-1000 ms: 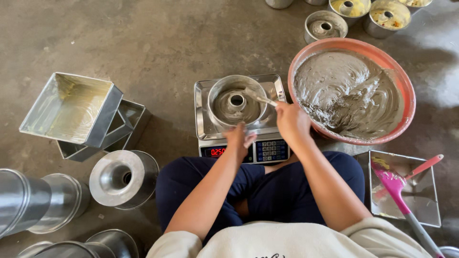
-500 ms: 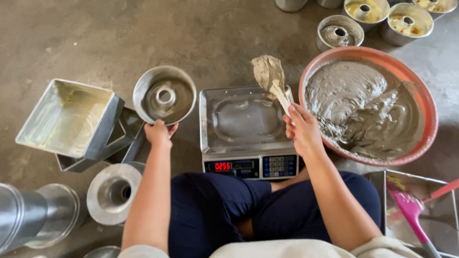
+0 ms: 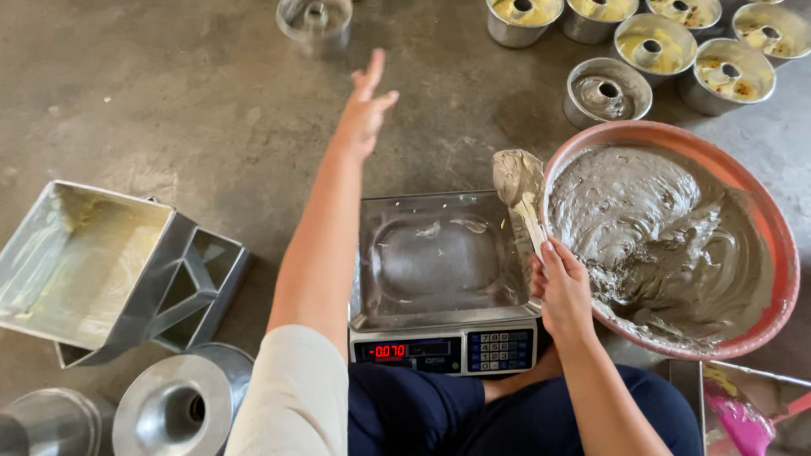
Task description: The person scoops a gray paste from a large bowl and fills metal molds placed on a digital scale. They smooth the paste inside each mold, then set the filled molds aside and repeat the process with additional molds.
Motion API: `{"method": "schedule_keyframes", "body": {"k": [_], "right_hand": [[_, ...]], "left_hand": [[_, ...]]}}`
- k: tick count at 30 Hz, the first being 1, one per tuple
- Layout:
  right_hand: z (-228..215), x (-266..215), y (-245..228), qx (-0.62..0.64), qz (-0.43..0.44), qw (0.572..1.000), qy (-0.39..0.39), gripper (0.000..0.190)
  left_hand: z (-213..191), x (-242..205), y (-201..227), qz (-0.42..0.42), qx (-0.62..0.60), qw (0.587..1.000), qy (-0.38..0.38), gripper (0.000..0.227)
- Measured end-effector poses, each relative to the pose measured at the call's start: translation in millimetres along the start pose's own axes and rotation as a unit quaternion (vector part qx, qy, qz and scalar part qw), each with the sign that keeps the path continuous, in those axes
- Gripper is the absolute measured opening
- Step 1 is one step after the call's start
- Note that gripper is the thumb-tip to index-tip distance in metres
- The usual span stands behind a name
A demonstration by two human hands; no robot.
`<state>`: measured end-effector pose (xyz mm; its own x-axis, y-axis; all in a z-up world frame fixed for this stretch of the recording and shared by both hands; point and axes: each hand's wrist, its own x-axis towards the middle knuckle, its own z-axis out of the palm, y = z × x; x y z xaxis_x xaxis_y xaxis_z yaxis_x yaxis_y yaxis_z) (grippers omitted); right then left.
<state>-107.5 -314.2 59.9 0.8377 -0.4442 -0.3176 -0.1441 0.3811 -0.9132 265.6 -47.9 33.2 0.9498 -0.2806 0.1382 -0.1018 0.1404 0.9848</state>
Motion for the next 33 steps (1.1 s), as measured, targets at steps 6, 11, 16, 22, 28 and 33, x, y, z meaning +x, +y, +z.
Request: {"method": "schedule_keyframes", "body": {"k": [6, 11, 16, 22, 28, 33], "right_hand": [[25.4, -27.8, 4.5, -0.035, 0.006, 0.996, -0.078, 0.042], [65.1, -62.4, 23.7, -0.077, -0.008, 0.981, -0.178, 0.021], [117.6, -120.2, 61.3, -0.108, 0.01, 0.954, -0.281, 0.02], [180.1, -195.1, 95.9, -0.075, 0.075, 0.914, -0.392, 0.02], [181.9, -212.6, 90.9, -0.059, 0.089, 0.912, -0.396, 0.019], [143.6, -187.3, 76.7, 0.0, 0.075, 0.938, -0.338, 0.018]], "left_hand": [[80.1, -175.9, 72.9, -0.003, 0.195, 0.98, -0.031, 0.053], [53.5, -365.4, 106.3, 0.117, 0.333, 0.934, 0.062, 0.04], [-28.6, -503.6, 126.3, -0.001, 0.602, 0.747, 0.282, 0.057], [-78.0, -555.5, 107.8, -0.193, 0.68, 0.66, 0.256, 0.099], [-82.0, -551.6, 117.0, -0.161, 0.667, 0.664, 0.296, 0.106], [-90.8, -525.7, 127.2, -0.177, 0.654, 0.688, 0.26, 0.106]]}}
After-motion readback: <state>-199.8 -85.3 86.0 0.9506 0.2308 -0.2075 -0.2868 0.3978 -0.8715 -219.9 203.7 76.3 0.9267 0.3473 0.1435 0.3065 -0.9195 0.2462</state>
